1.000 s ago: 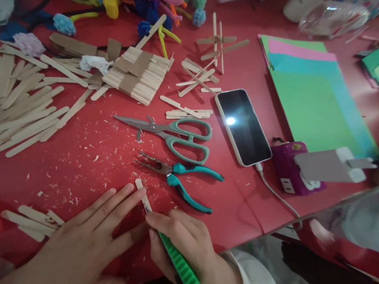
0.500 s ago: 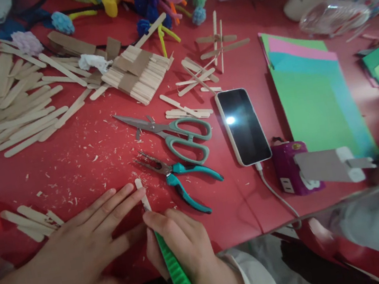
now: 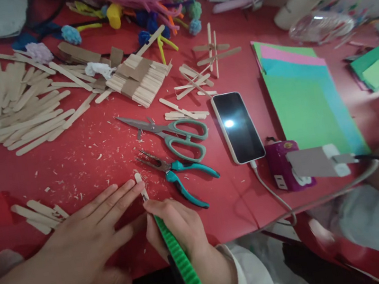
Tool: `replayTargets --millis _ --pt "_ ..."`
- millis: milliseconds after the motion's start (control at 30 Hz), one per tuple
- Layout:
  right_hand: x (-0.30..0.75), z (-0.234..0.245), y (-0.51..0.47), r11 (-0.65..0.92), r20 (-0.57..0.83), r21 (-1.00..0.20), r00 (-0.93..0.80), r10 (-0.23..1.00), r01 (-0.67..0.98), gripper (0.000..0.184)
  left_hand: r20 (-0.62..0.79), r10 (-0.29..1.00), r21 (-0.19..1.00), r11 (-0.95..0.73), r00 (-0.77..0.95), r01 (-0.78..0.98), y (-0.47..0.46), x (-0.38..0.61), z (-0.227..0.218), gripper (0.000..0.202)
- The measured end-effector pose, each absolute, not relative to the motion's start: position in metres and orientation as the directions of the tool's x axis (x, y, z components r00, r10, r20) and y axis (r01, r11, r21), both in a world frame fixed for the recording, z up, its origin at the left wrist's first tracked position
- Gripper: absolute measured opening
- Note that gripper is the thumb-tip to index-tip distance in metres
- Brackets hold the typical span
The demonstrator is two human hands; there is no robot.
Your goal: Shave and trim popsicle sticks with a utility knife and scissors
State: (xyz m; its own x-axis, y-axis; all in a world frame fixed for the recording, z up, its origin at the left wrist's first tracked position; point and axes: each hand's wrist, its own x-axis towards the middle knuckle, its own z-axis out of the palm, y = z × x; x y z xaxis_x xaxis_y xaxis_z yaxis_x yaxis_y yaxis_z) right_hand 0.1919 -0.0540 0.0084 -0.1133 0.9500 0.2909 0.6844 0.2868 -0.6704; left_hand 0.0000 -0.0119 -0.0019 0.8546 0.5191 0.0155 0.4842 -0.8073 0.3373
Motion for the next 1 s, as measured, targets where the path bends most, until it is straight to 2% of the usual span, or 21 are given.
replayTargets --millis 167,333,567,1000 --pt "0.193 0.011 -0.058 0.24 0.29 -0.668 -0.05 0.956 0.705 0.018 0.027 0.494 0.288 -0.837 0.869 0.466 -0.009 0.002 0.0 0.099" --pt "0.192 0.014 -0.064 0.241 0.343 -0.61 -0.022 0.939 0.755 0.015 0.044 0.485 0.267 -0.848 0.874 0.457 -0.008 0.002 0.002 0.093" --pt "0.193 0.01 -0.064 0.269 0.357 -0.62 -0.041 0.933 0.737 0.018 0.041 0.486 0.294 -0.841 0.873 0.454 -0.008 0.0 -0.001 0.094" --pt "0.193 0.009 -0.06 0.243 0.292 -0.639 -0.062 0.954 0.729 0.019 0.024 0.517 0.331 -0.812 0.856 0.481 -0.015 -0.001 -0.005 0.101"
